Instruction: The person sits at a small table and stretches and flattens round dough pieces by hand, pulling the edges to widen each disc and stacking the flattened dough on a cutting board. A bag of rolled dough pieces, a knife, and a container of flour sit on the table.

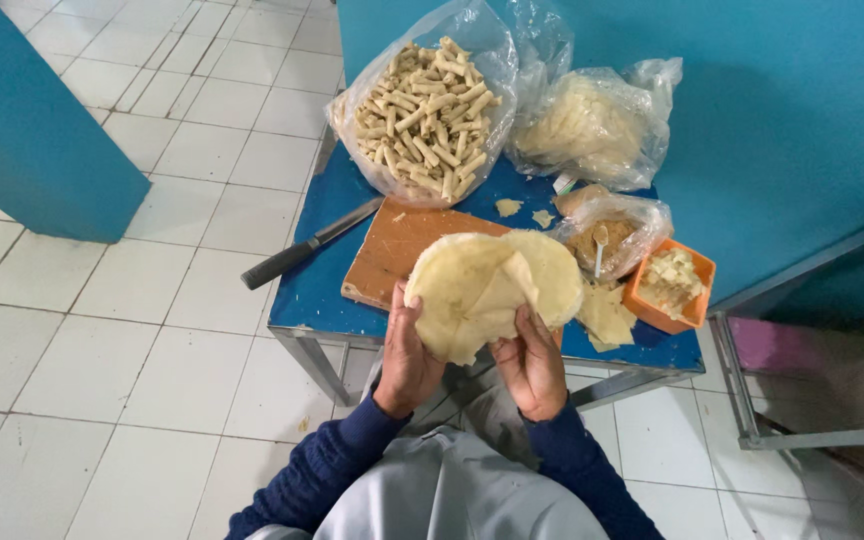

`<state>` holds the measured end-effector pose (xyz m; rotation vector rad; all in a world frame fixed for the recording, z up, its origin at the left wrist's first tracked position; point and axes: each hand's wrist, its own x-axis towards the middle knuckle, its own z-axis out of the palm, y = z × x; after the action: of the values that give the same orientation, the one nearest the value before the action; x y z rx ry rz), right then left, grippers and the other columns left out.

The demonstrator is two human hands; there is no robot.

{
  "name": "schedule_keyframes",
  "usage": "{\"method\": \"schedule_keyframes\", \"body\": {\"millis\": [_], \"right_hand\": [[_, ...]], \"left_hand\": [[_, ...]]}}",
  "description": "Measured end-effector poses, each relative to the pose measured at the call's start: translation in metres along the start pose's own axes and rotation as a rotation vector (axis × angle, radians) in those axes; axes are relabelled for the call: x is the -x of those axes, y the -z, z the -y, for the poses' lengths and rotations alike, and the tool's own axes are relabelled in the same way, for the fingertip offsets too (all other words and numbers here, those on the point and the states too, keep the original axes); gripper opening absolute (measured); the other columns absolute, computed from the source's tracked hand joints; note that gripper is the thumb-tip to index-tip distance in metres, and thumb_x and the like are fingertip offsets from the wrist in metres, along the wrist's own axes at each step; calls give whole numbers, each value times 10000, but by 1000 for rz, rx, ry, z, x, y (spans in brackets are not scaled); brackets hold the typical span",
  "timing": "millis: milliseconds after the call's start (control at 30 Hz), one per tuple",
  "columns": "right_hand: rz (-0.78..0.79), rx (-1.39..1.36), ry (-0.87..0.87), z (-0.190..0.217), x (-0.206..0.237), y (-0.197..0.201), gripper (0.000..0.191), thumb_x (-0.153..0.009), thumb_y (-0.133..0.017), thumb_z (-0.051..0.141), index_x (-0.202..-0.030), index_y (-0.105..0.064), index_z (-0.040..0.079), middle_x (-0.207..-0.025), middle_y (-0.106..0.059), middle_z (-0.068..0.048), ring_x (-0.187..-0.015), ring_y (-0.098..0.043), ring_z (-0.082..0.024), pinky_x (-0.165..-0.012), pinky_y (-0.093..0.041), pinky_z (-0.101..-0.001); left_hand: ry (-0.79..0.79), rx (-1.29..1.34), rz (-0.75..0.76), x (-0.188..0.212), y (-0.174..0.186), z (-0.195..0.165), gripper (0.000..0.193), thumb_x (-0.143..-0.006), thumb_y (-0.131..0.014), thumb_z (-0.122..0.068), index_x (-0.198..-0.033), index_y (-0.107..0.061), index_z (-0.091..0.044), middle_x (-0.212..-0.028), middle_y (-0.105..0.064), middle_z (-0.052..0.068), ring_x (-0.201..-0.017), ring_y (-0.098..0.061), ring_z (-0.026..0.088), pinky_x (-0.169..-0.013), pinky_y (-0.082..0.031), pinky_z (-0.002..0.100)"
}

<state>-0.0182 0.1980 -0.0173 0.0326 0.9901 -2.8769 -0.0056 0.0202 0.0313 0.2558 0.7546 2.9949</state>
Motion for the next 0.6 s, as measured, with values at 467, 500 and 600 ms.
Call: {"method": "schedule_keyframes", "body": {"millis": [467, 500, 600], "right_hand": [[-35, -205, -129, 6, 21, 72, 345, -1069, -503, 186, -1373, -535, 27, -1293, -678, -98, -1099, -675, -180, -895, -559, -310], [38, -237, -119, 9, 25, 82, 316, -1090, -510, 166, -1375, -542, 32, -1290, -683, -95, -1075, -678, -180, -865, -554, -315], [393, -375, -116, 18, 40, 106, 264, -1243, -425, 136, -1455, -523, 12, -1284, -686, -102, -1102, -677, -198, -975, -527, -345]], "left_hand": [[107, 84, -31, -10, -17, -18, 525, -1044, -442, -311, -1529, -342, -135, -1502, -501, 110, -1354, -535, 297, -1098, -479, 480], [123, 90, -36, -10, -17, -19, 524, -1044, -447, -317, -1525, -344, -138, -1497, -503, 106, -1349, -536, 293, -1094, -478, 482], [164, 88, -39, -12, -14, -21, 523, -1043, -456, -327, -1521, -349, -146, -1487, -506, 100, -1334, -541, 288, -1078, -478, 486]]}}
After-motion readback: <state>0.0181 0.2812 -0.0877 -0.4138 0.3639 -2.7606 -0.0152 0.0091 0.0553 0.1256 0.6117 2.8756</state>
